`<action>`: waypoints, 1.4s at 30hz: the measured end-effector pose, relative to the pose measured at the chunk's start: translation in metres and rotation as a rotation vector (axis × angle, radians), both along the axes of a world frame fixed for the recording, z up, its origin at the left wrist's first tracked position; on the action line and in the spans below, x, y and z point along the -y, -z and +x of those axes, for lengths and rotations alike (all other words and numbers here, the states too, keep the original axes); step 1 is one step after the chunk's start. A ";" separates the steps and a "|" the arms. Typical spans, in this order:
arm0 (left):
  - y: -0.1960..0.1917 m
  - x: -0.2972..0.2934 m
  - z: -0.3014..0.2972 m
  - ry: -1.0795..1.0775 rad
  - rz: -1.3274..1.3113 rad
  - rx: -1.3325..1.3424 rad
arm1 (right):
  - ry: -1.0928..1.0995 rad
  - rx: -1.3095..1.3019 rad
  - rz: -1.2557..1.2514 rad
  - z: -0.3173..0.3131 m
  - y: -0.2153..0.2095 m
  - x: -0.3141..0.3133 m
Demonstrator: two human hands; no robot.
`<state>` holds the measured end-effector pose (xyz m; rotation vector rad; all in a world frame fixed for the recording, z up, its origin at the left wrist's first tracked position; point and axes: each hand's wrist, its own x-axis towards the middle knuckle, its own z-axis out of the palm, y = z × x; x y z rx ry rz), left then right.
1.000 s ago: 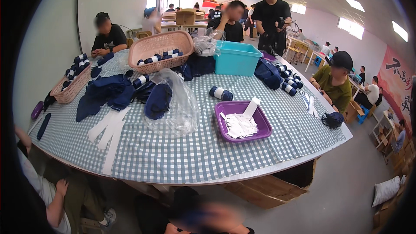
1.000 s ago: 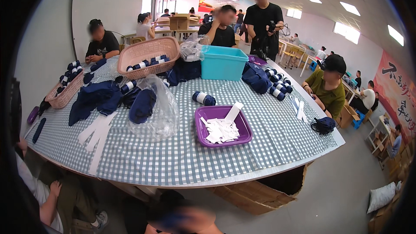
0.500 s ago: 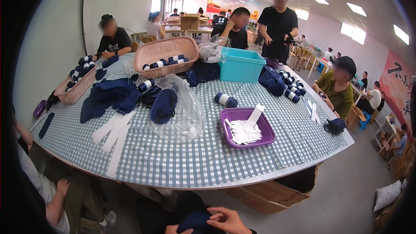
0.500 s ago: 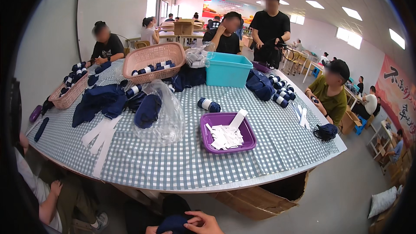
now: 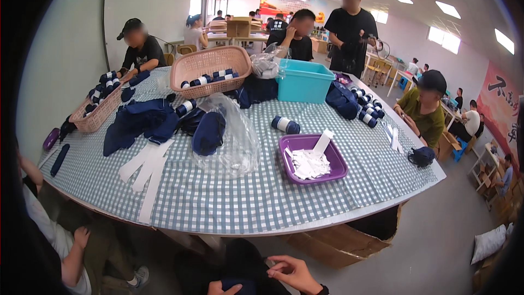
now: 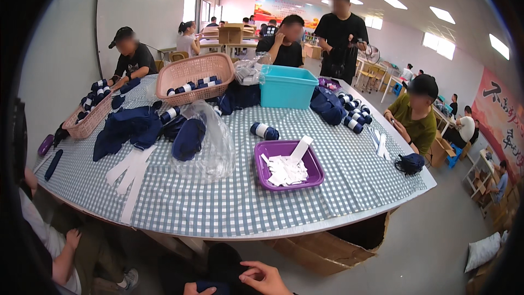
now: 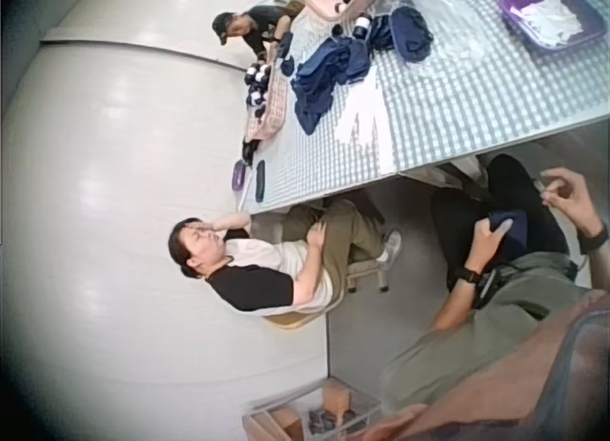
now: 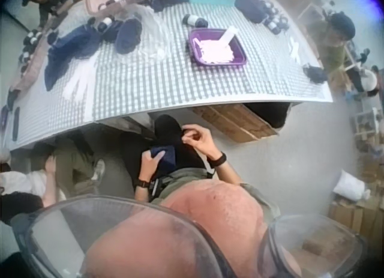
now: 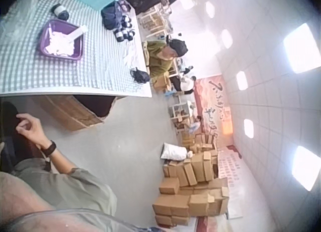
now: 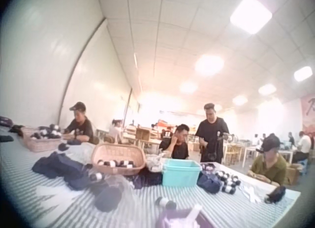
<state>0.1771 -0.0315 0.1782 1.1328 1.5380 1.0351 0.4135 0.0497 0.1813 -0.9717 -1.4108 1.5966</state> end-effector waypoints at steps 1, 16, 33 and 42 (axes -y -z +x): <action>0.001 0.002 -0.001 0.003 0.007 0.013 | -0.012 0.002 -0.025 0.002 0.004 0.000; 0.027 -0.002 -0.002 0.039 -0.021 0.220 | -0.368 0.444 -0.071 -0.006 0.072 0.009; 0.069 -0.016 -0.003 0.076 -0.090 0.329 | -0.178 1.059 -0.272 0.068 0.157 0.082; 0.065 -0.016 -0.011 0.049 -0.133 0.372 | -0.240 1.090 -0.761 0.076 0.136 0.100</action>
